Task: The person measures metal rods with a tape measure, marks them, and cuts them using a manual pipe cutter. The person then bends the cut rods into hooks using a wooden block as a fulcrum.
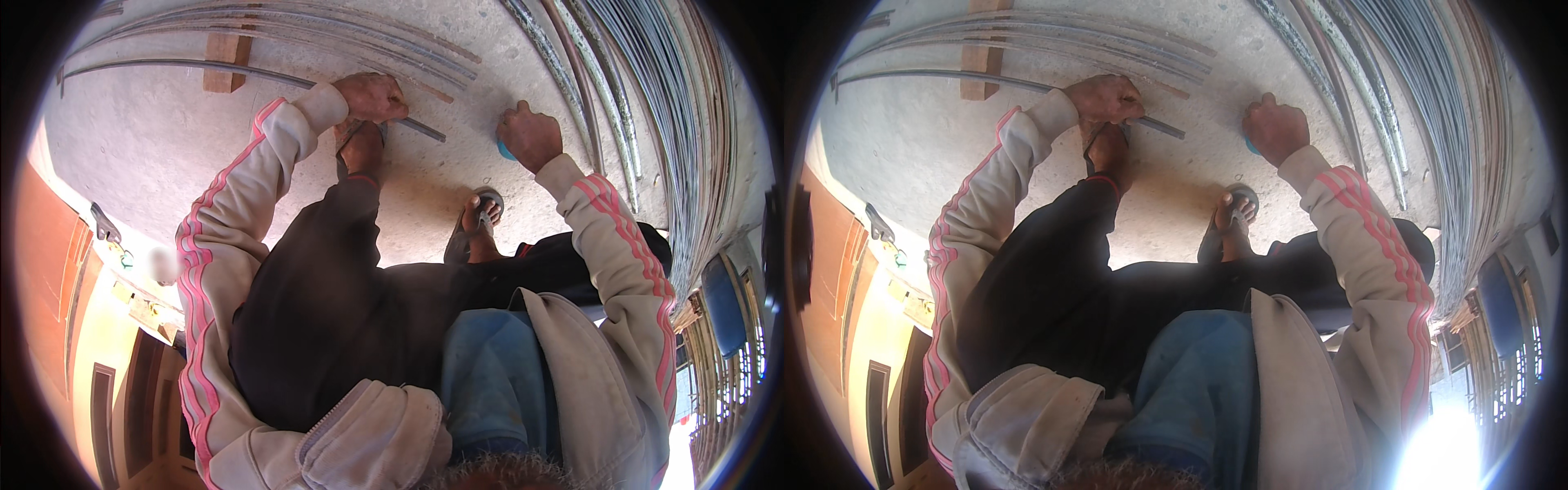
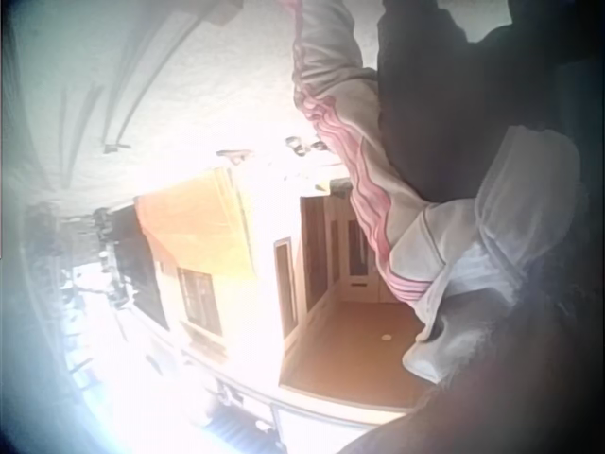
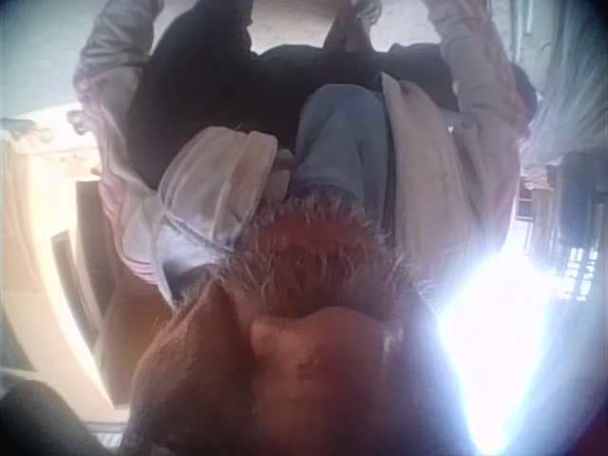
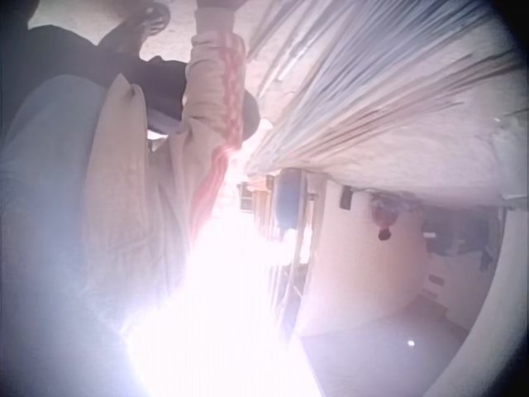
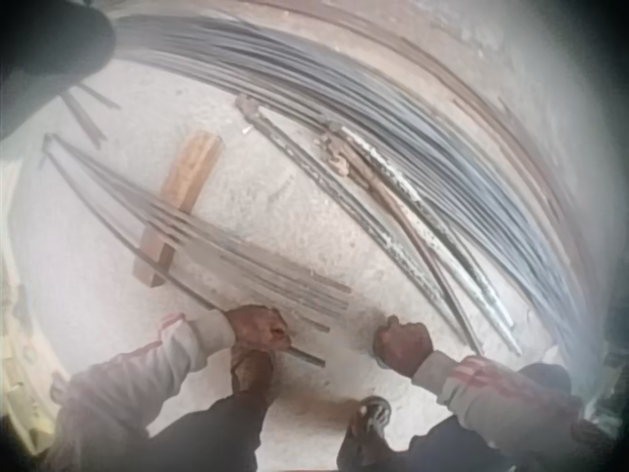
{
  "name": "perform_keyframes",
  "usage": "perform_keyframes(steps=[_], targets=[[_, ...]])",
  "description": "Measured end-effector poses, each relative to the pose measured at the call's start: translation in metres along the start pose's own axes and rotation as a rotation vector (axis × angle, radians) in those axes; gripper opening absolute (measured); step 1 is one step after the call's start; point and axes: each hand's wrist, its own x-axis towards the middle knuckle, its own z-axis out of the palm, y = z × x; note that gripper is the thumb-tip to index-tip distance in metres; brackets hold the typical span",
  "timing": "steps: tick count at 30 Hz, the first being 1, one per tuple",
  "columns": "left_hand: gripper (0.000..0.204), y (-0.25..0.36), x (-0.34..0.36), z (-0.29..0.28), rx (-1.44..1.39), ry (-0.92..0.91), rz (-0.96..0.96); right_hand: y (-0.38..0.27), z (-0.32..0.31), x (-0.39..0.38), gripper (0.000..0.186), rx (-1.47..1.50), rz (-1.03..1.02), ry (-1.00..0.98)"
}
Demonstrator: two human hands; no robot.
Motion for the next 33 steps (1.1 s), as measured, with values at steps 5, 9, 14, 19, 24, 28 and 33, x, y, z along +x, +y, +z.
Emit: perform_keyframes(steps=[5,9,14,19,24,28,33], targets=[[0.038,0.004,-0.002,-0.003,0.012,-0.031,-0.012,-0.001,-0.003,-0.004,0.027,0.099,0.148,0.026],[0.038,0.003,-0.001,-0.004,0.024,-0.020,-0.027,-0.003,-0.014,-0.003,0.031,0.108,0.200,-0.009],[0.038,-0.002,0.002,-0.002,0.010,-0.065,-0.043,-0.012,-0.035,0.007,0.025,0.641,0.030,0.099],[0.037,-0.003,0.002,-0.002,0.003,-0.040,-0.025,-0.044,-0.054,0.018,0.027,1.228,0.014,-0.120],[0.034,-0.001,-0.003,-0.003,0.056,0.039,0.095,-0.057,-0.068,0.029,0.031,1.433,0.127,-0.258],[0.045,-0.001,-0.001,-0.007,0.077,-0.114,-0.011,-0.068,-0.070,0.038,0.027,1.292,0.115,-0.215],[0.042,-0.007,0.001,-0.002,0.094,-0.050,0.039,-0.076,-0.061,0.047,0.027,1.042,0.041,-0.116]])
